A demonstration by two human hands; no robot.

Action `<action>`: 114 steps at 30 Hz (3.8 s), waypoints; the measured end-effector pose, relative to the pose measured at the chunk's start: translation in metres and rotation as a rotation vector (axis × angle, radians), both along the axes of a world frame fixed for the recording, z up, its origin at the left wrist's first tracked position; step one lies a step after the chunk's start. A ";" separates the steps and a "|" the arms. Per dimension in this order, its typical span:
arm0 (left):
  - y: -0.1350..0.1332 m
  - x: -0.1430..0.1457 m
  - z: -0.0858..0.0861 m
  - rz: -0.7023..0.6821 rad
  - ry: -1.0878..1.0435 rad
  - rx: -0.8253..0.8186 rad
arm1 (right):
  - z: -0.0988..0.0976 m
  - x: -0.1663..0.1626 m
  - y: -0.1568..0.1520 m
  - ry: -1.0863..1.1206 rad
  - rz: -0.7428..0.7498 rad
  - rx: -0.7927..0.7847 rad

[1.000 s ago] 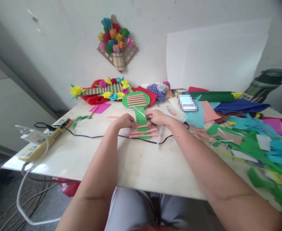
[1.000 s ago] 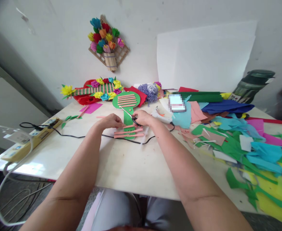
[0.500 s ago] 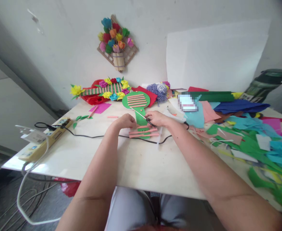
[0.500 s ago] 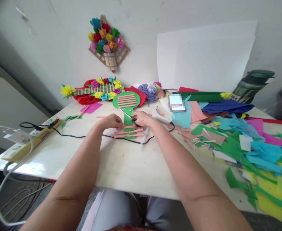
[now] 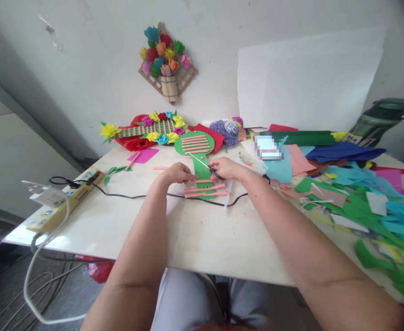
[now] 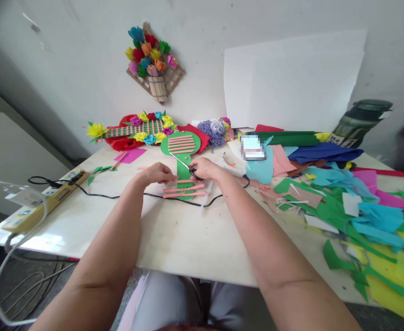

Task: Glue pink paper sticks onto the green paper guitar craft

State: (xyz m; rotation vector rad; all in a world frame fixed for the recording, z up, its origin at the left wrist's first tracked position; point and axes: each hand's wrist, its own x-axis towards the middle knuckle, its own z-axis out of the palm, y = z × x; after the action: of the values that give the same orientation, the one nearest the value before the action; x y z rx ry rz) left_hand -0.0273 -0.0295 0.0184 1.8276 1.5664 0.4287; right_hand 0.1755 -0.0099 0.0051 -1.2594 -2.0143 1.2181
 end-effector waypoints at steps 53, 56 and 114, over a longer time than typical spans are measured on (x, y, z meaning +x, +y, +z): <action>0.005 0.022 -0.018 0.138 -0.992 0.094 | 0.017 0.010 -0.005 -0.693 -0.191 0.295; 0.005 0.026 -0.017 0.125 -1.019 0.037 | 0.016 0.016 0.000 -0.628 -0.177 0.301; 0.013 0.040 -0.025 -0.151 -0.588 0.527 | 0.027 0.003 0.000 0.585 -0.040 0.414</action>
State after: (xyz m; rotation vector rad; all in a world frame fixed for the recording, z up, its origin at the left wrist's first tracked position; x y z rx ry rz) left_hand 0.0126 -0.0162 -0.0067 1.9238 0.9538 1.2673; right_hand 0.1780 -0.0102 0.0318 -0.6428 -1.6728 0.9396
